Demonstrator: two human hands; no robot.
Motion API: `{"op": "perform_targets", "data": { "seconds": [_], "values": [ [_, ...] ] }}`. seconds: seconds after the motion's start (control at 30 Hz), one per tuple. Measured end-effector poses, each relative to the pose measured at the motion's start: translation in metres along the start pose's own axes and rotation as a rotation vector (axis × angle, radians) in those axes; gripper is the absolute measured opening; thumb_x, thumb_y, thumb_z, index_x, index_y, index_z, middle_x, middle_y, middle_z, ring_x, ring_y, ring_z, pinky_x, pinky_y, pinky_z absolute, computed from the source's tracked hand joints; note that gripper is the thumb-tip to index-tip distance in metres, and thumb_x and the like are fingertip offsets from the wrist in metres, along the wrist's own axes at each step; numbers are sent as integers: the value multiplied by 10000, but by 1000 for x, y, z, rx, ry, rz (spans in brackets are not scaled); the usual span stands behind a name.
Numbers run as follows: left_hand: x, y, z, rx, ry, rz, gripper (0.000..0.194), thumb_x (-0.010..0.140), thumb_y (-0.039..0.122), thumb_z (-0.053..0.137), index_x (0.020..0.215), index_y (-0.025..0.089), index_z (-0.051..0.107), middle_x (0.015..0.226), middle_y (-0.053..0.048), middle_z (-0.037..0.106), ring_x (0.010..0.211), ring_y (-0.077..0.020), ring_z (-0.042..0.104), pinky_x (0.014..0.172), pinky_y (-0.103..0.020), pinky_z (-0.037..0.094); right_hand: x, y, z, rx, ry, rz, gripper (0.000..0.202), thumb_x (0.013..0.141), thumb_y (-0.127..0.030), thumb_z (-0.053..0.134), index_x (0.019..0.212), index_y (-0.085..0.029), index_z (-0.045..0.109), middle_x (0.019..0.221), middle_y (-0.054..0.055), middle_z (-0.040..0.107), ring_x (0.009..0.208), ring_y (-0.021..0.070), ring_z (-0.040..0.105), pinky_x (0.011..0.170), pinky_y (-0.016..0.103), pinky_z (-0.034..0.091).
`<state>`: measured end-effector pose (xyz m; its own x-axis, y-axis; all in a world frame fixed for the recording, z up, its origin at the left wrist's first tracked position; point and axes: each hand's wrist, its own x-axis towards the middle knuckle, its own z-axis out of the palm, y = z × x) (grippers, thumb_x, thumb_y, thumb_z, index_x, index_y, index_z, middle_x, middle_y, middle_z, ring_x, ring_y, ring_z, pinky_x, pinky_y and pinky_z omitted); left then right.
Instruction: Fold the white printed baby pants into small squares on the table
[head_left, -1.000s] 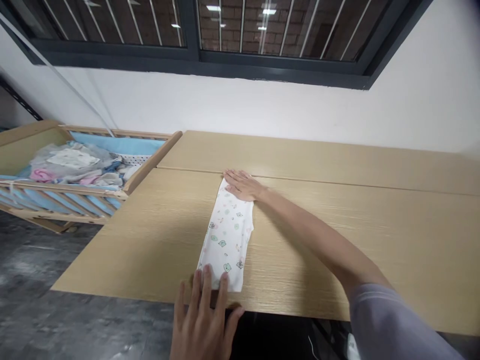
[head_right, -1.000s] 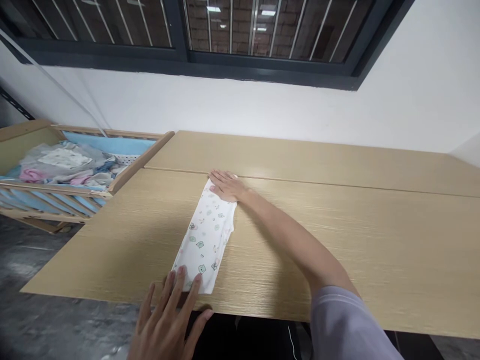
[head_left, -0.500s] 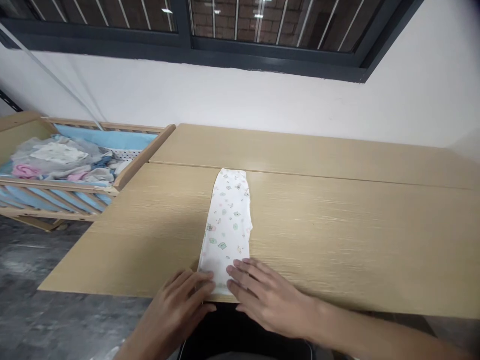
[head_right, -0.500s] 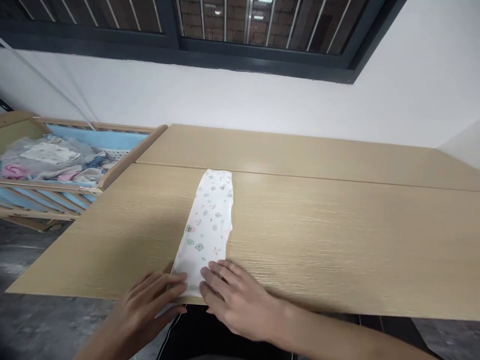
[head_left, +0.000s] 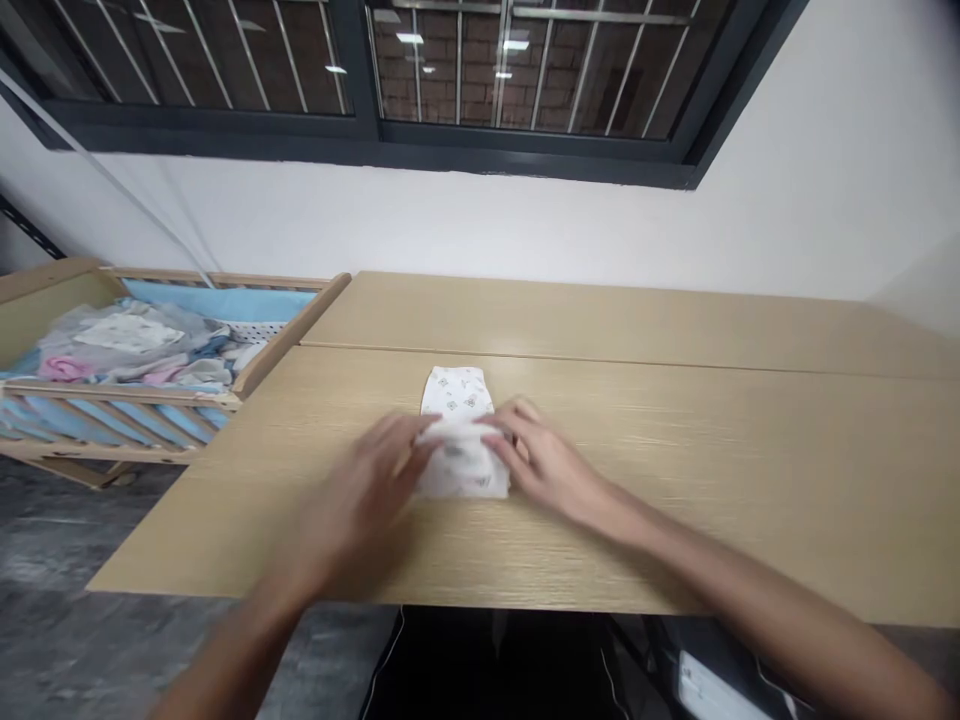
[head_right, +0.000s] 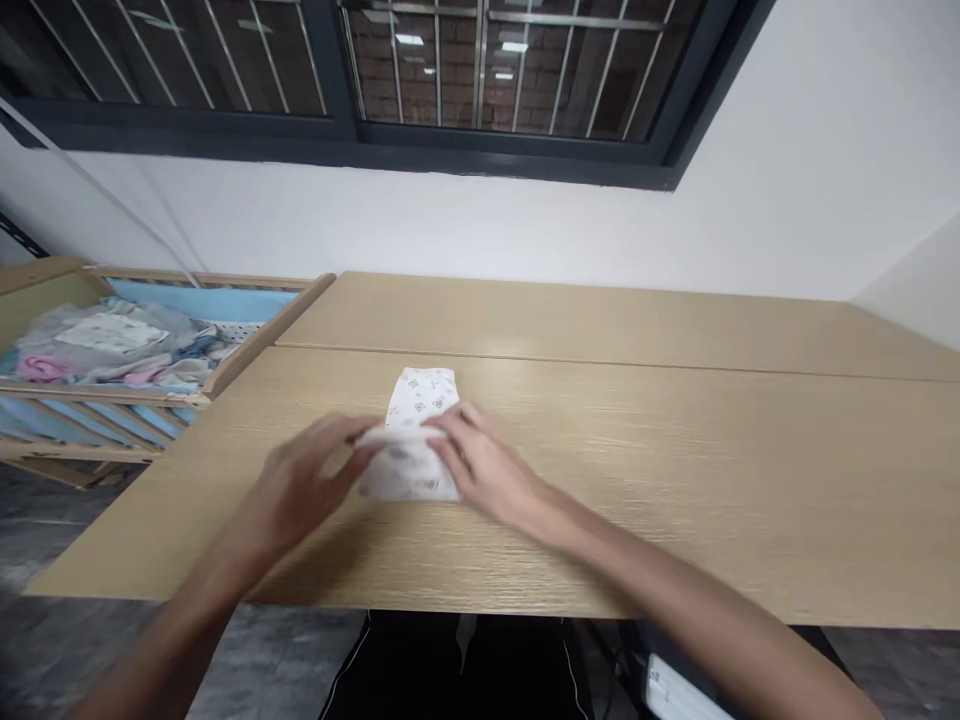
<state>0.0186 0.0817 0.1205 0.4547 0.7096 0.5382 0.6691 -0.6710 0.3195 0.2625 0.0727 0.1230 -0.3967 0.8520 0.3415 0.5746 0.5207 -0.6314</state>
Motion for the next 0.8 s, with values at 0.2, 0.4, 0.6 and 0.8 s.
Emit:
{"op": "perform_targets", "data": {
  "seconds": [0.2, 0.4, 0.6, 0.8],
  "values": [
    [100, -49, 33, 158, -255, -292, 239, 1005, 268, 458, 1081, 194, 672, 1112, -81, 738, 1008, -228, 668, 848, -309, 487, 106, 85, 13, 7, 118, 164, 164, 914, -252, 591, 1003, -147, 681, 939, 62, 702, 810, 183, 611, 757, 310, 464],
    [117, -59, 68, 327, -326, -369, 252, 1004, 210, 454, 1136, 114, 646, 1130, -185, 712, 1059, -276, 640, 885, -354, 450, 134, 126, 35, -115, 32, 226, 146, 902, -200, 565, 955, -130, 682, 964, 87, 688, 938, 209, 607, 849, 310, 461],
    [55, 2, 64, 430, -410, -291, 459, 1026, 398, 422, 1194, 19, 621, 1128, -263, 672, 1058, -352, 644, 869, -428, 489, 112, 96, 24, -291, 46, -28, 429, 1037, -352, 401, 1370, -121, 542, 1398, 185, 547, 1321, 281, 480, 1131, 449, 349],
    [1, 36, 76, 540, -533, -139, 511, 980, 392, 545, 1195, -56, 664, 1222, -365, 642, 1189, -451, 608, 880, -489, 520, 91, 68, 50, -226, -498, -377, 572, 1076, -488, 256, 1579, -220, 307, 1670, 73, 232, 1541, 214, 205, 1248, 448, 193]
  ]
}}
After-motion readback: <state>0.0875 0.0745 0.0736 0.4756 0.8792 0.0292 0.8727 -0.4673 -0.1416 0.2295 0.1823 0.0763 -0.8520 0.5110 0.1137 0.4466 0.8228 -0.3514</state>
